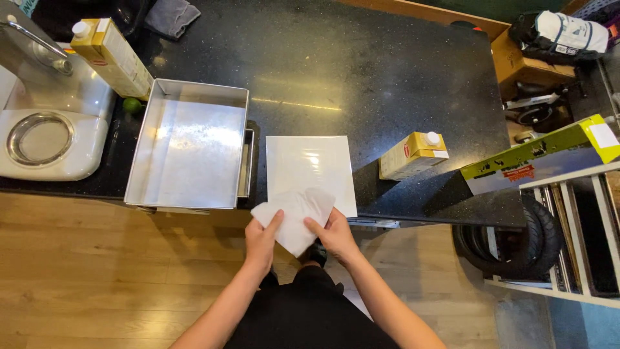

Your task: Cleaning and wiping down baking trays and a cake board using a paper towel.

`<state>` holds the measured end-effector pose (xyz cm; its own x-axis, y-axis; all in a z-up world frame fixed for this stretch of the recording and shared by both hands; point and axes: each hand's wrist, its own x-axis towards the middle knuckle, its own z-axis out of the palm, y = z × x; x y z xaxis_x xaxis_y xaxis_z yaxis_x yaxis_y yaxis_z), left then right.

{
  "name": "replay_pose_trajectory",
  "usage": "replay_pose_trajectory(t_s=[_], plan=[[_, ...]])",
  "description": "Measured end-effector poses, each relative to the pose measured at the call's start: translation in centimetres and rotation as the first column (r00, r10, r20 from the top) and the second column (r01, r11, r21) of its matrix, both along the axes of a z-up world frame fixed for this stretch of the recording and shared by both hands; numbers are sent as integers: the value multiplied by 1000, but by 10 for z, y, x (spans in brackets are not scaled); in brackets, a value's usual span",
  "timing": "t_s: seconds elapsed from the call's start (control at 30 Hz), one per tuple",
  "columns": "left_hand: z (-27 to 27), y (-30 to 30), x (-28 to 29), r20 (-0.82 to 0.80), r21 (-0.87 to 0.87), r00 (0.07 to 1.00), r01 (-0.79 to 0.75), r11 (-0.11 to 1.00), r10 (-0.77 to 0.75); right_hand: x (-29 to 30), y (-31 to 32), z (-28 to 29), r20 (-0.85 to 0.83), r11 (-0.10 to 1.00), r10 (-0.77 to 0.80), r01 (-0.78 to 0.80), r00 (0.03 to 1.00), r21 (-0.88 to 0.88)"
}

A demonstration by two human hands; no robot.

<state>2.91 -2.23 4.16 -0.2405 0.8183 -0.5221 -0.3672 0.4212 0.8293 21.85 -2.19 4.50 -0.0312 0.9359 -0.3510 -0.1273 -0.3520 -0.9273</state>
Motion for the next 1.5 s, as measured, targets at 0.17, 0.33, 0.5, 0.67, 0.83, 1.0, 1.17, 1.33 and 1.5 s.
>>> replay_pose_trajectory(t_s=[0.17, 0.33, 0.5, 0.67, 0.83, 1.0, 1.17, 1.33, 1.5], plan=[[-22, 13, -26, 485, -172, 841, 362, 916, -241, 32, 2, -12, -35, 971, 162, -166, 986, -173], [-51, 16, -34, 174, 85, 844, 500, 862, -507, 59, 18, -16, 36, 942, 281, -269, 959, -199], [-32, 16, -28, -85, 175, 848, 530, 830, -523, 51, 30, 25, 195, 923, 383, -385, 903, -28], [0, 15, -18, -548, 154, 781, 445, 882, -299, 47, 55, 11, 750, 783, 318, -607, 580, 138], [-14, 4, -25, -626, -80, 718, 328, 941, -303, 52, 63, -8, 955, 757, 160, -652, 252, 45], [-67, 4, -28, -438, -220, 806, 333, 917, -398, 34, 56, -23, 975, 805, 53, -586, 216, 86], [-85, 9, -30, -139, -96, 949, 271, 958, -283, 4, 48, -26, 988, 890, -51, -443, 143, 110], [-92, 10, -24, 77, -86, 972, 230, 969, -223, -33, 41, -52, 991, 830, -61, -545, 123, 118], [-140, 15, -18, 152, -177, 982, 142, 974, -116, -66, 14, -46, 932, 617, -301, -704, 204, 353]])
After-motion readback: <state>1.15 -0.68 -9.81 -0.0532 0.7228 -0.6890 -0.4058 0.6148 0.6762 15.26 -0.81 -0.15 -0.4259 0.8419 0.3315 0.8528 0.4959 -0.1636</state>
